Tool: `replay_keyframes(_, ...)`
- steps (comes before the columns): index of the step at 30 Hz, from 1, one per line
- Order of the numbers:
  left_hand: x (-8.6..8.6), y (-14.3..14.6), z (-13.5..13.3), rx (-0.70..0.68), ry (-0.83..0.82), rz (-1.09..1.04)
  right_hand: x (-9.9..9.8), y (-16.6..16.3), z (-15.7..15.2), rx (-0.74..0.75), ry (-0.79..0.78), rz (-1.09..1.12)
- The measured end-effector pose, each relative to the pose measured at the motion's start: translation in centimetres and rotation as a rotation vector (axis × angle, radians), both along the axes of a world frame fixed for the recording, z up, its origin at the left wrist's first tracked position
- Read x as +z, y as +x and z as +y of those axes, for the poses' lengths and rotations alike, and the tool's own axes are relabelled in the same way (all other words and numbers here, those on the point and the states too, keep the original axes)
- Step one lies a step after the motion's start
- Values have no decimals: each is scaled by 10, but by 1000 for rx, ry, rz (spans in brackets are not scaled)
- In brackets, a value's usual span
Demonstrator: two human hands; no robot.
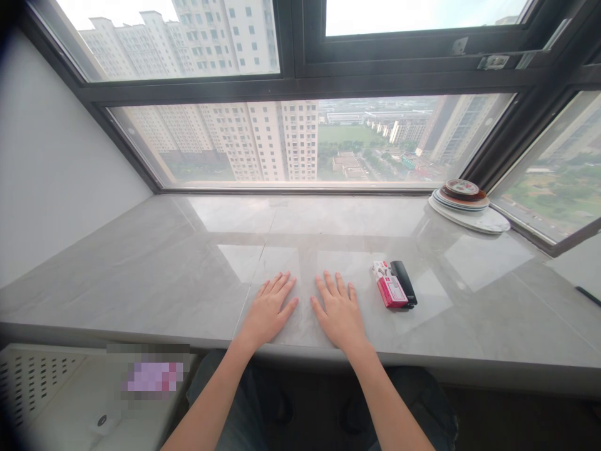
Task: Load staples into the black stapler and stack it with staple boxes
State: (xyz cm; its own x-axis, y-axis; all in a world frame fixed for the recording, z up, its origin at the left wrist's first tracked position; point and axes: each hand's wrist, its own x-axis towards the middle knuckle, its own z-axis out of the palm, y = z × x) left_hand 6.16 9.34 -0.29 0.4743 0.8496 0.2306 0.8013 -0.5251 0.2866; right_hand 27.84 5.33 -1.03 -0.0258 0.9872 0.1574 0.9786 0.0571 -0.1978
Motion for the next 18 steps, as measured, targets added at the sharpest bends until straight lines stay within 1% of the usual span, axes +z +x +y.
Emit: replay_keyframes(18,0,0,1,-2,-5,-2,-2,1,0,-1,7,-1)
